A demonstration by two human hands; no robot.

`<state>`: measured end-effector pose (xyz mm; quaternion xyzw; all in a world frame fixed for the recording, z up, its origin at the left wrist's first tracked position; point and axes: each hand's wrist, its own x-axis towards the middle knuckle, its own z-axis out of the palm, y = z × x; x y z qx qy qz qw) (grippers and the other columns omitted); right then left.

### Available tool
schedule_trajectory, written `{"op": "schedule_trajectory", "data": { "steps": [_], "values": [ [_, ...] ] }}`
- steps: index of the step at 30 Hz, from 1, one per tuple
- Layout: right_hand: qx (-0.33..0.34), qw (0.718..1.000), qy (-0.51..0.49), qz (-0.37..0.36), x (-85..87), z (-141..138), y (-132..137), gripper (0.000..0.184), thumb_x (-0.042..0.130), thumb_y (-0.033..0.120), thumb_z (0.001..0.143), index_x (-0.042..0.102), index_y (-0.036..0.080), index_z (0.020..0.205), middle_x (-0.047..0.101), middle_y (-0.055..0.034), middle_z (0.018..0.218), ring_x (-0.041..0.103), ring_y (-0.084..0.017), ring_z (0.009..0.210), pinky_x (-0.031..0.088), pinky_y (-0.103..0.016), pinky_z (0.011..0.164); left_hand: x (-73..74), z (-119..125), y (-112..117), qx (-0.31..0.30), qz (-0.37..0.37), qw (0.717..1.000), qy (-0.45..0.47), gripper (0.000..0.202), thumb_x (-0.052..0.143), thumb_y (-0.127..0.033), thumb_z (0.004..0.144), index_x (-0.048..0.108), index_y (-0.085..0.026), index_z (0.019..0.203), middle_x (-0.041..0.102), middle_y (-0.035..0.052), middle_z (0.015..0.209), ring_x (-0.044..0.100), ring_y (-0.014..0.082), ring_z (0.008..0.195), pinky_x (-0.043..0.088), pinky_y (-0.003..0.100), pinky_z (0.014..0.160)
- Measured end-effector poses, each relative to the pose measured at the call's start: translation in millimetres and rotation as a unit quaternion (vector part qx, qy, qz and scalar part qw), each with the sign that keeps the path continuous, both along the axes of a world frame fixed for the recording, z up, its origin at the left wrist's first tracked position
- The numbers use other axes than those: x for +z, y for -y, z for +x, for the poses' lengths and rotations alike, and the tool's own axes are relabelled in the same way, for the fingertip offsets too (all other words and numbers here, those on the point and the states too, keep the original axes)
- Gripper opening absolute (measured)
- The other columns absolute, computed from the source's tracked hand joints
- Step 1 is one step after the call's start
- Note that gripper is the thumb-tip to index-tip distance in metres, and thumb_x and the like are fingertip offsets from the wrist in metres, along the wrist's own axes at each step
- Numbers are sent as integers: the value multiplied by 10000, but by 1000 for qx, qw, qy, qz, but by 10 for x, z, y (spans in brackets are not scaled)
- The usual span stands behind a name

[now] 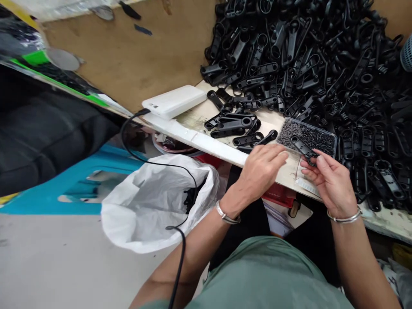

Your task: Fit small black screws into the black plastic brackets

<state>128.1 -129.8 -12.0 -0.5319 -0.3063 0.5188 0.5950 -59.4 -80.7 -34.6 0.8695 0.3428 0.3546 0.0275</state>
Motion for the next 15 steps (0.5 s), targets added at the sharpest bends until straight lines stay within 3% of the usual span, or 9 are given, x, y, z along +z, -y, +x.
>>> {"op": "schedule_trajectory", "data": {
  "steps": [3,5,8,11,13,15],
  "values": [
    [13,1000,17,-2,9,112,28,405,861,416,716,720,212,1037,668,-8,851,702,-151,773,603,-202,635,18,-85,-74,56,-77,988,-120,204,509,-171,941,666,-173,811,738,66,1019,630,235,1012,442,405,827],
    [33,999,16,-8,20,158,41,407,850,427,729,721,213,1051,665,-8,842,688,-133,742,593,-189,608,39,-92,-118,75,-108,982,-135,215,524,-163,921,658,-182,754,744,58,978,630,250,1000,423,435,840],
    [50,999,15,-12,29,188,69,392,852,432,724,736,220,1033,661,-2,825,670,-116,692,585,-186,590,101,-60,-130,72,-115,990,-39,160,537,-201,926,697,-192,922,728,71,1122,621,258,1088,423,450,928],
    [68,997,23,-17,45,194,109,375,857,428,718,751,223,1013,670,-8,821,673,-119,671,574,-185,571,187,-14,-84,19,-139,984,110,282,553,-301,943,650,-183,1179,667,83,1277,586,229,1200,431,392,1024],
    [95,995,20,-15,65,195,136,359,852,420,729,756,227,1016,682,-18,843,682,-123,688,568,-178,571,221,26,-46,-36,-193,967,159,324,573,-329,932,649,-173,1206,673,83,1267,617,210,1154,470,336,986],
    [123,992,12,-8,83,197,158,340,842,415,747,759,231,1020,686,-23,864,688,-126,714,572,-177,586,215,75,-12,-80,-267,943,180,283,584,-304,920,695,-172,1144,729,70,1139,675,188,1000,513,292,872]
  ]
}}
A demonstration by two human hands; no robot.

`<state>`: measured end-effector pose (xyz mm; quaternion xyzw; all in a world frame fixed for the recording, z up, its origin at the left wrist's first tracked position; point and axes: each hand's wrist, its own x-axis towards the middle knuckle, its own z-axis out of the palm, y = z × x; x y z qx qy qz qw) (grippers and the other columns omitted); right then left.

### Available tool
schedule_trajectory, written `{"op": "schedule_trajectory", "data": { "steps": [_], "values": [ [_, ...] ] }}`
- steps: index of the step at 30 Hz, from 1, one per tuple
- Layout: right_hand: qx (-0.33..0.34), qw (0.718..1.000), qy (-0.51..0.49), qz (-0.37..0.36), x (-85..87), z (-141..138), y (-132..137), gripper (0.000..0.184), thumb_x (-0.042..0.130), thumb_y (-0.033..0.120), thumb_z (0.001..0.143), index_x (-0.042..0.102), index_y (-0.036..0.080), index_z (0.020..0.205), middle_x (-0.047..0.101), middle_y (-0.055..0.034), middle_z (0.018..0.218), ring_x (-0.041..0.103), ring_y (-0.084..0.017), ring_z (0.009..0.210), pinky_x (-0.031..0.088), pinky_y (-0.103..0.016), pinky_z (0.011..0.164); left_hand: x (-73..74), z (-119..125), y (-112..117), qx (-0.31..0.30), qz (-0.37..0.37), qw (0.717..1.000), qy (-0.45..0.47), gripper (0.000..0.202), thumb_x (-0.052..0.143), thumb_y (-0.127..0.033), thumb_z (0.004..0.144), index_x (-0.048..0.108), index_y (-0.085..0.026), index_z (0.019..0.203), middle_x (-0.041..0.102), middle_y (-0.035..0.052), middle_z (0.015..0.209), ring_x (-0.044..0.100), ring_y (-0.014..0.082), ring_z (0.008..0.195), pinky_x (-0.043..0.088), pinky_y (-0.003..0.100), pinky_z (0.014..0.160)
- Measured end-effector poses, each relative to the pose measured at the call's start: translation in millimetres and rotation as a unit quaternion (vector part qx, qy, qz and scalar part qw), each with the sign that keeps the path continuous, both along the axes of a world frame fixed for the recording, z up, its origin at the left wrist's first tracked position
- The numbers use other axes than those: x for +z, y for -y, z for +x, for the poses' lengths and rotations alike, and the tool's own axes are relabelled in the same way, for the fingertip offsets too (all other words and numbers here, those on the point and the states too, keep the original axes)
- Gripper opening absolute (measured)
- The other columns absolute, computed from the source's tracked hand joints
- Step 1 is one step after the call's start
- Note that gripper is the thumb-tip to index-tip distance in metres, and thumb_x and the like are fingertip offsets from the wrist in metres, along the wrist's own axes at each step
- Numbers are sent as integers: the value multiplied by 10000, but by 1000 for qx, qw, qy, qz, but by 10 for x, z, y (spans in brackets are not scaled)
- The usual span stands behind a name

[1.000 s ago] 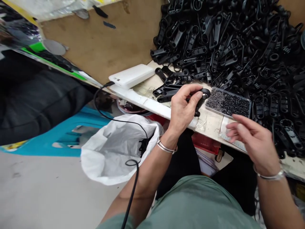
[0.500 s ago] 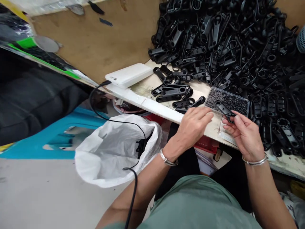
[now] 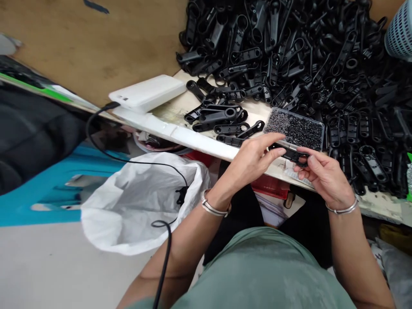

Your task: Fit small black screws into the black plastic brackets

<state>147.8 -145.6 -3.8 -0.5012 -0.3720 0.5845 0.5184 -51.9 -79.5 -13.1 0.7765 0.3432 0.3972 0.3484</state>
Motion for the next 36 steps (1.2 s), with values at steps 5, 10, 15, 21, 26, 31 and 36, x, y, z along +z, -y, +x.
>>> {"op": "schedule_trajectory", "data": {
  "steps": [5,10,15,21,26,31,36],
  "values": [
    [-11,1000,-12,-9,-35,16,34,339,841,436,744,762,225,997,695,-27,880,695,-137,753,611,-208,667,-102,107,70,12,-128,989,71,209,643,-303,861,777,-170,950,761,33,804,648,140,672,491,230,614],
    [-51,997,-53,-28,-100,36,53,353,890,414,680,761,205,935,707,-9,817,704,-123,700,614,-186,693,-101,135,115,20,-162,983,88,200,656,-310,834,784,-162,871,720,11,712,548,105,564,422,214,530],
    [-51,994,-72,-67,-118,39,36,370,908,421,639,752,185,877,718,-18,782,701,-134,629,614,-186,621,-95,137,157,9,-181,980,88,250,622,-330,847,733,-145,719,555,-34,560,428,79,520,346,210,500],
    [-59,995,-54,-60,-135,18,-11,403,891,424,662,732,211,966,710,3,772,690,-120,604,604,-174,566,-97,142,250,15,-193,979,71,288,579,-345,871,699,-145,702,494,-38,548,405,83,537,322,215,513],
    [-54,996,-44,-63,-132,9,-37,384,878,432,684,731,206,957,702,5,766,678,-106,589,590,-157,550,-65,103,316,-12,-202,977,74,336,536,-367,911,660,-153,683,526,-33,573,431,84,561,341,209,533],
    [-54,994,-52,-78,-89,-32,-34,412,888,475,654,742,194,916,693,-3,710,677,-113,588,590,-162,558,-91,107,371,8,-197,977,84,360,506,-345,926,617,-151,644,514,-30,555,432,81,544,338,206,518],
    [-45,997,-29,-62,-61,-92,28,415,868,455,695,734,204,997,721,-27,866,710,-144,735,627,-244,726,-90,146,425,71,-126,988,52,324,503,-238,911,585,-144,613,405,-48,533,359,67,533,305,201,518]
  ]
}}
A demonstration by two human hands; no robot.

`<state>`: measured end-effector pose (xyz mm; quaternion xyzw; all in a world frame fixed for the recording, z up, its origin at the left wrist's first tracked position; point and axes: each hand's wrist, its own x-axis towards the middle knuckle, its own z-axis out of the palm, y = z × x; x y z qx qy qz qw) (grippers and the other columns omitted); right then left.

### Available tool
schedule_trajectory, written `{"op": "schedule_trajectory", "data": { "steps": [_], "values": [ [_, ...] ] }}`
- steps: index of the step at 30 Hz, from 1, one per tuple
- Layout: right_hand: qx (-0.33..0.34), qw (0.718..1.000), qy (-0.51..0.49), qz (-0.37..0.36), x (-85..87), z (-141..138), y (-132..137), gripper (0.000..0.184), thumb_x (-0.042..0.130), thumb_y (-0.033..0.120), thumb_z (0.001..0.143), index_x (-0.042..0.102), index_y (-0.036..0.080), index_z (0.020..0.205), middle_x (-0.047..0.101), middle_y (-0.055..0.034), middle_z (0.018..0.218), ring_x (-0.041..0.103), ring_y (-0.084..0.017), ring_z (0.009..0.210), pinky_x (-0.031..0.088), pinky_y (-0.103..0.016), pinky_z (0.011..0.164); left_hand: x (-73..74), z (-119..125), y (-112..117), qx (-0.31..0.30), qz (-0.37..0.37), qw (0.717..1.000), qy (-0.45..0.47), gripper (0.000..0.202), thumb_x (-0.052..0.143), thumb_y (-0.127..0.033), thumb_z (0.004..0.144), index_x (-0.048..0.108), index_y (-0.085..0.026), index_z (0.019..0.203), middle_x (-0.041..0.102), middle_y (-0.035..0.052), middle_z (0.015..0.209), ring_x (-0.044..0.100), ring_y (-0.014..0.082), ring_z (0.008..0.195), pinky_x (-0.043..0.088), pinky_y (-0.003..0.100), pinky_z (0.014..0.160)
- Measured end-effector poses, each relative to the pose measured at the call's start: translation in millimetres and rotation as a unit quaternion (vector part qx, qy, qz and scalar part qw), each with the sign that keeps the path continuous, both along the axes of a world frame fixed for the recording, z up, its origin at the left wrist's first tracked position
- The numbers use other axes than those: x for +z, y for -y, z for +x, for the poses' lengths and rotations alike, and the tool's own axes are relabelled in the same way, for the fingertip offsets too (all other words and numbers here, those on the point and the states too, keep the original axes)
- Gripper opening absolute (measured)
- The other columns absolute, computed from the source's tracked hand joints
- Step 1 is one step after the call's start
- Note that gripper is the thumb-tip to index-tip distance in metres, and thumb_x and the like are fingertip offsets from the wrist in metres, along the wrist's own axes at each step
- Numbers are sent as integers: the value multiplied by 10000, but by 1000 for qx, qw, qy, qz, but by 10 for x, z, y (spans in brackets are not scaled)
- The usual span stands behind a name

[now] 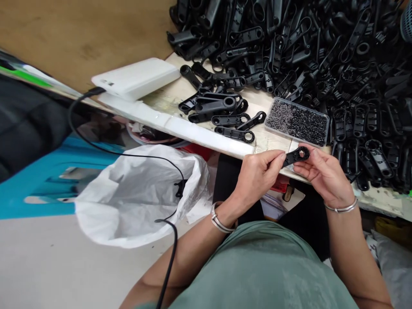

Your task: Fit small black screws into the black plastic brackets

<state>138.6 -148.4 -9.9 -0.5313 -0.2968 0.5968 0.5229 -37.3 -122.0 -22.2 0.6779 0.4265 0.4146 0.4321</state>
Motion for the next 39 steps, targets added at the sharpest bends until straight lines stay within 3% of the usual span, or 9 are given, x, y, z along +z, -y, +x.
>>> {"op": "schedule_trajectory", "data": {
  "steps": [5,13,19,24,29,31,34,36,39],
  "values": [
    [-17,1000,16,-5,0,-15,25,394,905,301,648,743,196,992,719,-18,908,688,-114,686,625,-238,735,38,15,28,-1,40,999,-14,332,488,-196,915,534,-142,591,343,-55,547,327,56,527,275,197,509],
    [72,996,33,-52,97,130,-22,401,903,303,658,749,157,998,682,-20,778,640,-103,658,600,-229,694,14,7,-2,-4,31,999,-7,314,511,-204,901,598,-126,609,377,-55,539,351,52,539,294,184,527],
    [77,995,30,-57,96,154,-43,432,910,301,648,741,156,1019,681,-19,774,644,-103,666,599,-226,702,-2,9,-16,-11,14,1000,-11,300,522,-208,900,646,-124,640,426,-53,539,368,53,538,304,184,527],
    [29,999,35,-30,41,117,-45,511,915,317,631,700,211,1082,705,-2,832,684,-124,684,611,-243,704,-23,-23,8,-13,18,1000,0,256,532,-233,924,708,-139,763,561,-43,575,476,62,549,367,170,543],
    [-17,993,119,16,11,135,-74,460,859,387,701,656,230,1083,711,1,864,655,-109,672,580,-216,653,-69,-87,89,-78,82,993,-39,219,553,-267,946,729,-156,880,725,-4,733,651,96,651,488,166,613],
    [15,985,168,31,45,143,-112,445,833,389,735,639,226,1101,698,11,799,627,-105,650,544,-196,612,-83,-114,78,-67,162,983,-48,197,538,-227,953,708,-139,999,758,55,947,705,140,858,550,212,778],
    [144,971,189,39,115,118,-188,469,794,386,782,601,213,1173,657,28,701,582,-108,607,482,-192,560,-98,-160,9,-87,261,959,-68,314,506,-163,955,588,-126,1256,636,148,1307,599,219,1225,506,369,1038],
    [219,964,151,27,137,72,-237,525,776,393,801,556,203,1239,672,12,736,599,-124,648,473,-202,575,-112,-195,-37,-131,267,952,-72,385,494,-150,957,510,-154,1342,595,147,1364,569,211,1272,507,384,1055],
    [264,961,86,-8,126,2,-283,596,755,414,822,495,206,1316,703,-14,808,632,-136,687,493,-217,609,-156,-241,-68,-140,248,957,-56,379,525,-165,953,509,-190,1331,669,101,1259,654,176,1151,565,319,969]
  ]
}}
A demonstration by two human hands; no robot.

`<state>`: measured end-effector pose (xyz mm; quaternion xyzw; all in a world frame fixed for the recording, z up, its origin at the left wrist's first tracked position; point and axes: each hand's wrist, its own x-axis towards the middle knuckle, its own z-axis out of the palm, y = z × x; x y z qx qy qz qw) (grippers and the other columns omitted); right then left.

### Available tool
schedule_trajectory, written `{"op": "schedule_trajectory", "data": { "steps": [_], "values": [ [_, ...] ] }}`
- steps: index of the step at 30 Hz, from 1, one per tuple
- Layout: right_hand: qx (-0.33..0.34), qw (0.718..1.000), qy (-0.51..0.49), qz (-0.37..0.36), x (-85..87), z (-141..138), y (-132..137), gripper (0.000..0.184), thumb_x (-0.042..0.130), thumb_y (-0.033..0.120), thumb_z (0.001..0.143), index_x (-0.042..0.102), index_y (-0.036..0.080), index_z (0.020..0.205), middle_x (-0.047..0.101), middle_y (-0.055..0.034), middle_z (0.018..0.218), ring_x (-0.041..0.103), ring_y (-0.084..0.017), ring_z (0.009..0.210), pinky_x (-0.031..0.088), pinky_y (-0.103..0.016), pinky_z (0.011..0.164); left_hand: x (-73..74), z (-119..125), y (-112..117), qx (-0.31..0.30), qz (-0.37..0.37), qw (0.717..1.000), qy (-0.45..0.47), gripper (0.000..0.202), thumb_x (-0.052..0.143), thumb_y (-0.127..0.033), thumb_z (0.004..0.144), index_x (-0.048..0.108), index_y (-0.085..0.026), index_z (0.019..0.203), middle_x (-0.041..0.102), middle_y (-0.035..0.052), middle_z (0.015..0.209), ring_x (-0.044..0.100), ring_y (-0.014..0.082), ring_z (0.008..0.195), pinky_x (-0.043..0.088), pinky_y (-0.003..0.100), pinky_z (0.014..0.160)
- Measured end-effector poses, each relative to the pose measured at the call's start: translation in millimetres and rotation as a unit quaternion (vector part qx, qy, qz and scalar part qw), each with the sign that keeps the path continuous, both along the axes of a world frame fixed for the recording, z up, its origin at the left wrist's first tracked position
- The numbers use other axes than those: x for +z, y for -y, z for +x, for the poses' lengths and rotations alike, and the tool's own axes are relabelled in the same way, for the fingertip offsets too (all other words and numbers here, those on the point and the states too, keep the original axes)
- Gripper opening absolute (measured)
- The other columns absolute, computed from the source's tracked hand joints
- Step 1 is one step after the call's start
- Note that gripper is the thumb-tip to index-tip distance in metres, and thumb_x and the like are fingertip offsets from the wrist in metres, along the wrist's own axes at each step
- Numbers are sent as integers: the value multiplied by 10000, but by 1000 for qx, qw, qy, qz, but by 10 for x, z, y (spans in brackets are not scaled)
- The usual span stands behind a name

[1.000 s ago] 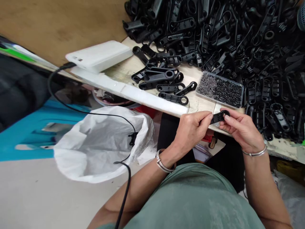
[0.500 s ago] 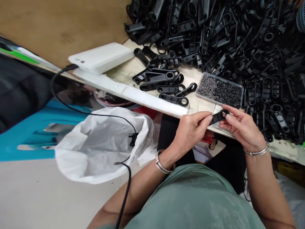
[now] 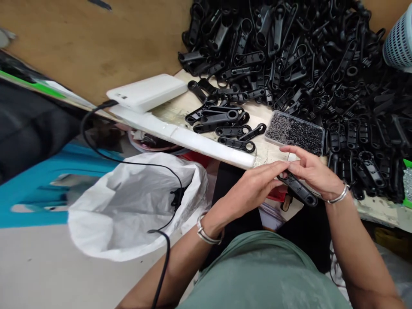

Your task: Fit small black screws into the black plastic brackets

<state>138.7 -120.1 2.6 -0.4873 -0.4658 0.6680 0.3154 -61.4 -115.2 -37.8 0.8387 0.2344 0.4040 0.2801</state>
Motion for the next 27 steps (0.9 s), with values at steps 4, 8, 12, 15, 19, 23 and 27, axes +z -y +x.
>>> {"op": "schedule_trajectory", "data": {
  "steps": [4,8,12,15,19,23,27],
  "values": [
    [12,1000,20,-20,28,28,-24,623,720,499,835,515,212,1349,716,-33,842,660,-157,701,531,-251,635,-61,-44,-19,51,17,998,20,304,598,-184,918,593,-188,1222,717,78,1154,693,173,1063,575,296,913],
    [-73,984,145,68,169,213,-102,457,705,501,837,664,169,1148,727,-81,895,676,-171,763,548,-260,677,-60,-33,-94,140,47,989,-32,290,645,-141,875,627,-176,1162,726,92,1140,695,199,1038,534,355,914],
    [-130,912,343,183,235,342,-287,204,648,328,846,723,161,935,704,-51,758,633,-163,608,530,-289,622,-24,57,-173,178,44,975,-124,248,651,-126,859,651,-173,1102,740,92,1100,687,229,1015,429,453,982],
    [-64,811,515,271,186,322,-465,155,604,226,861,748,183,900,720,-46,795,669,-204,723,523,-344,770,-2,108,-200,155,21,969,-191,248,628,-130,865,650,-175,1107,740,96,1077,654,253,1050,361,502,1013],
    [23,706,644,294,85,211,-683,190,609,209,878,752,206,1003,729,-81,944,672,-261,910,499,-374,850,29,88,-231,126,12,964,-232,272,633,-160,867,634,-181,1138,724,105,1109,613,269,1085,326,489,988],
    [68,650,708,270,34,126,-809,182,614,217,879,750,210,999,713,-109,979,657,-277,921,509,-359,788,107,61,-303,146,10,966,-215,138,636,-211,884,679,-193,1014,742,69,1000,607,238,975,347,379,836],
    [76,643,719,252,53,77,-836,166,600,208,886,747,181,957,705,-150,934,650,-307,891,511,-397,791,202,128,-408,168,8,959,-227,129,574,-177,907,701,-183,929,739,70,937,576,243,907,334,371,761]
  ]
}}
